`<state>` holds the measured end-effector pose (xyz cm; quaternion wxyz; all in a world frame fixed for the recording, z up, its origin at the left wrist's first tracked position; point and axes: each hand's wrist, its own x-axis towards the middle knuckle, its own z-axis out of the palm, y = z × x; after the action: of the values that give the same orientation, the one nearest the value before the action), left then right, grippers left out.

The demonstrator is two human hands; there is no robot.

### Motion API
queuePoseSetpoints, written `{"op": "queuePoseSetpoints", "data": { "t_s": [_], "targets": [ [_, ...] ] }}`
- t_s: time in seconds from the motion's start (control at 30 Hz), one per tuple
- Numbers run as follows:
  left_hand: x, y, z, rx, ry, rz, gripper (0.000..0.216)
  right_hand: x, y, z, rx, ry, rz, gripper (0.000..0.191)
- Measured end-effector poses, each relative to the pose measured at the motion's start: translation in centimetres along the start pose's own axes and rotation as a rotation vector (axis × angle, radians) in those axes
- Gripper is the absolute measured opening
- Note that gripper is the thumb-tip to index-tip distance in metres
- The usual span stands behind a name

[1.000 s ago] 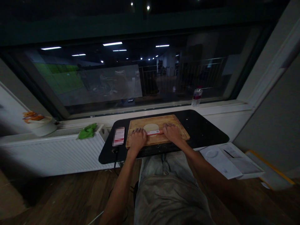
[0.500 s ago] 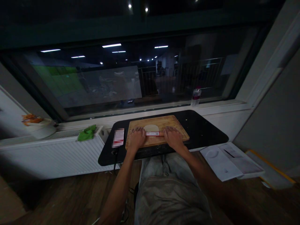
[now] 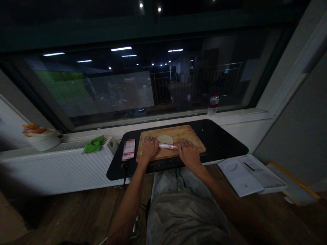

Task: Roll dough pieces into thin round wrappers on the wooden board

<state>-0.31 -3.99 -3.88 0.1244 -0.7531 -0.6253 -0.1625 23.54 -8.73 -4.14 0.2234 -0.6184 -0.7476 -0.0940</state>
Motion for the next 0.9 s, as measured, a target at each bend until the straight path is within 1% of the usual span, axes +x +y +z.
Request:
{"op": "queuePoseSetpoints", "data": {
  "t_s": [0.17,0.27,0.37,0.43,0.53,0.7,0.8,0.9],
  "targets": [
    [0.3,0.0,0.1,-0.028,0.001,-0.007,0.041,-0.8,-0.2,-0.1,0.013,-0.016,-0.013,0.056],
    [0.4,0.0,0.1,-0.005,-0.023,0.009,0.042,-1.1,-0.3,-0.2,0.026,-0.002,-0.015,0.056],
    [0.3,0.0,0.0,0.012,-0.020,0.014,0.042,-0.9,-0.2,-0.2,0.032,-0.004,-0.023,0.054],
    [0.0,0.0,0.0,-0.003,-0.007,-0.002,0.043,-0.3,0.0,-0.3,0.025,-0.022,-0.024,0.051],
    [-0.5,0.2,0.1,-0.041,0.016,-0.069,0.046,1.2,0.3,-0.6,-0.001,-0.067,-0.032,0.049],
    [-1.7,0.6,-0.2,-0.061,0.034,-0.117,0.049,4.0,0.4,-0.6,-0.024,-0.118,-0.026,0.051],
    [-2.5,1.0,-0.3,-0.060,0.041,-0.134,0.051,5.2,0.3,-0.2,-0.030,-0.118,-0.017,0.050],
    [-3.3,1.2,-0.1,-0.067,0.057,-0.143,0.052,6.2,0.3,0.3,-0.035,-0.107,-0.041,0.049]
  ]
}}
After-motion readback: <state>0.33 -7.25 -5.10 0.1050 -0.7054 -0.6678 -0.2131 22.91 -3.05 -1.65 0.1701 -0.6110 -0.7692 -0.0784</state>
